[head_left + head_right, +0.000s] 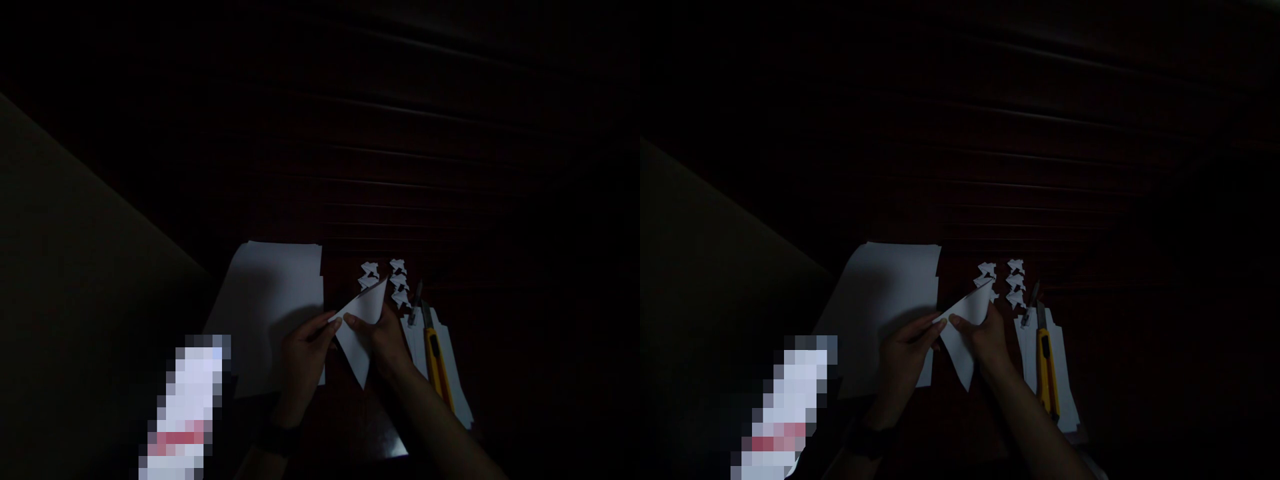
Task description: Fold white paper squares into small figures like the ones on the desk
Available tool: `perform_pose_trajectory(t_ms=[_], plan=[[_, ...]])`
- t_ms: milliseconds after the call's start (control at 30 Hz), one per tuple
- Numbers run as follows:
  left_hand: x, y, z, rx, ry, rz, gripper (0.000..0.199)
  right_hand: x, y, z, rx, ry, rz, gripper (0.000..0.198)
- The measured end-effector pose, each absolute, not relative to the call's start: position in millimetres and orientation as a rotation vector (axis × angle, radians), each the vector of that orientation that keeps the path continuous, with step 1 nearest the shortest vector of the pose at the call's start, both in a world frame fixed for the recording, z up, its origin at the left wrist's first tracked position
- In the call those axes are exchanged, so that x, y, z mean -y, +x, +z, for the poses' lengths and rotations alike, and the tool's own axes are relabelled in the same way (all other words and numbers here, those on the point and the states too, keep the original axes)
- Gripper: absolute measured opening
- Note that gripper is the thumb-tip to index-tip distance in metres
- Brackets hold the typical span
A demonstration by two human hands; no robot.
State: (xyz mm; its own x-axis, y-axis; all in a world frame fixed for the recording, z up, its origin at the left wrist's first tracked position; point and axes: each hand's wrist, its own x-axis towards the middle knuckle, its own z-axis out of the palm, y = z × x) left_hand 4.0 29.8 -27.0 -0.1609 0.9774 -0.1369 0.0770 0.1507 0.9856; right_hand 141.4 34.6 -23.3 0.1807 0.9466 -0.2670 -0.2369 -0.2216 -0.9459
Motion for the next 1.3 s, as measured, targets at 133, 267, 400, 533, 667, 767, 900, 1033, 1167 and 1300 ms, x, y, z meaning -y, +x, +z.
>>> perform_pose_trajectory(t_ms=[133, 267, 400, 533, 667, 767, 900, 1033, 1167, 1300], plan=[[-30.3, 3.9, -27.0, -1.422, 1.076, 1.136, 0.031, -35.1, 141.7, -22.5, 0.799, -1.308, 1.296, 0.044], [-30.6, 4.1, -26.8, -1.398, 1.055, 1.130, 0.032, -35.1, 142.6, -20.9, 0.804, -1.302, 1.282, 0.045], [-30.5, 3.9, -28.9, -1.387, 1.047, 1.126, 0.033, -36.3, 144.8, -21.4, 0.822, -1.299, 1.281, 0.046], [-30.7, 3.7, -31.7, -1.380, 1.041, 1.108, 0.031, -37.4, 146.0, -21.9, 0.858, -1.312, 1.273, 0.048], [-31.3, 4.1, -31.4, -1.393, 1.043, 1.091, 0.030, -37.5, 146.1, -20.3, 0.895, -1.321, 1.257, 0.046], [-31.4, 4.0, -30.0, -1.407, 1.058, 1.082, 0.030, -37.5, 146.3, -19.5, 0.887, -1.333, 1.255, 0.044], [-30.7, 3.6, -30.2, -1.406, 1.082, 1.096, 0.030, -37.6, 146.0, -18.5, 0.881, -1.326, 1.260, 0.046], [-30.5, 3.8, -32.1, -1.410, 1.096, 1.097, 0.032, -37.0, 144.5, -16.7, 0.860, -1.315, 1.262, 0.046], [-31.0, 4.3, -31.0, -1.414, 1.085, 1.107, 0.033, -36.2, 143.6, -17.4, 0.833, -1.312, 1.268, 0.046], [-31.5, 3.1, -27.1, -1.416, 1.061, 1.102, 0.034, -36.7, 144.0, -19.7, 0.768, -1.289, 1.315, 0.046]])
